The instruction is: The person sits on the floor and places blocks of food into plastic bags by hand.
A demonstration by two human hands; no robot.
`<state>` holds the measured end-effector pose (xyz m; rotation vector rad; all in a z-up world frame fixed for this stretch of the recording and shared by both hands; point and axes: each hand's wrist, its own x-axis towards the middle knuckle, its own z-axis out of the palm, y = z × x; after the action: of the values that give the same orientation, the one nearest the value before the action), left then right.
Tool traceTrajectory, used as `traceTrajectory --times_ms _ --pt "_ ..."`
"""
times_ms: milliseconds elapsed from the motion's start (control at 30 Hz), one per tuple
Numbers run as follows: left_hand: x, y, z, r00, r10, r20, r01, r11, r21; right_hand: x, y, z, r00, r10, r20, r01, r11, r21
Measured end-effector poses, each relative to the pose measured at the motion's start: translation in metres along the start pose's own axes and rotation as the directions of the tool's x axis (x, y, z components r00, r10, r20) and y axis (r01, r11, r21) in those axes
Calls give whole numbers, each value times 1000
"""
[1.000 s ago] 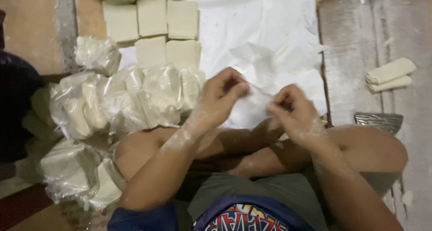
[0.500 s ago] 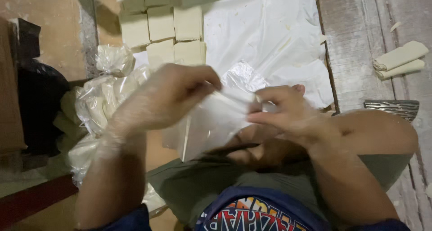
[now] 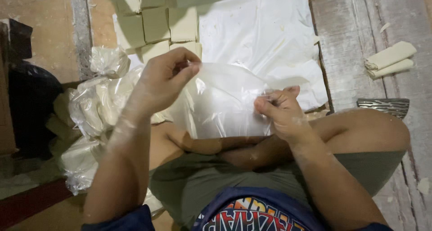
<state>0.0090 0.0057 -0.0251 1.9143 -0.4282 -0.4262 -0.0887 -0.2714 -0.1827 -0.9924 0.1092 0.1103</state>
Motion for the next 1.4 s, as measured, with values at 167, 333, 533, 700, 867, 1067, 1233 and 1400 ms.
traceTrajectory --times_ms 167,333,533,700,867,1067,1233,1400 --pt "-11 -25 53 829 494 -262 -224 723 653 -9 -1 8 973 -4 -233 -78 936 -343" --pt "-29 -7 118 940 316 -132 -258 907 333 -2 21 -4 949 8 -315 -189 814 -549" --pt "-20 -29 144 972 154 -176 -146 988 57 -6 42 -3 941 -79 -329 -85 885 -458" --pt "-17 -27 127 977 153 -146 -120 970 212 -8 -12 12 959 21 -281 -155 873 -462" --pt "-16 -13 139 988 124 -92 -119 991 60 -9 -7 18 960 1 -279 -106 926 -363" --pt "-6 -41 140 987 115 -116 -106 991 79 -7 8 -9 940 -62 -334 -107 879 -464" --pt "-9 -53 79 967 114 -230 -41 953 300 2 -36 -39 959 -140 -245 -131 546 -827" --pt "-1 -50 42 983 150 -105 -99 920 380 34 -81 -4 963 227 -147 -153 8 -988"
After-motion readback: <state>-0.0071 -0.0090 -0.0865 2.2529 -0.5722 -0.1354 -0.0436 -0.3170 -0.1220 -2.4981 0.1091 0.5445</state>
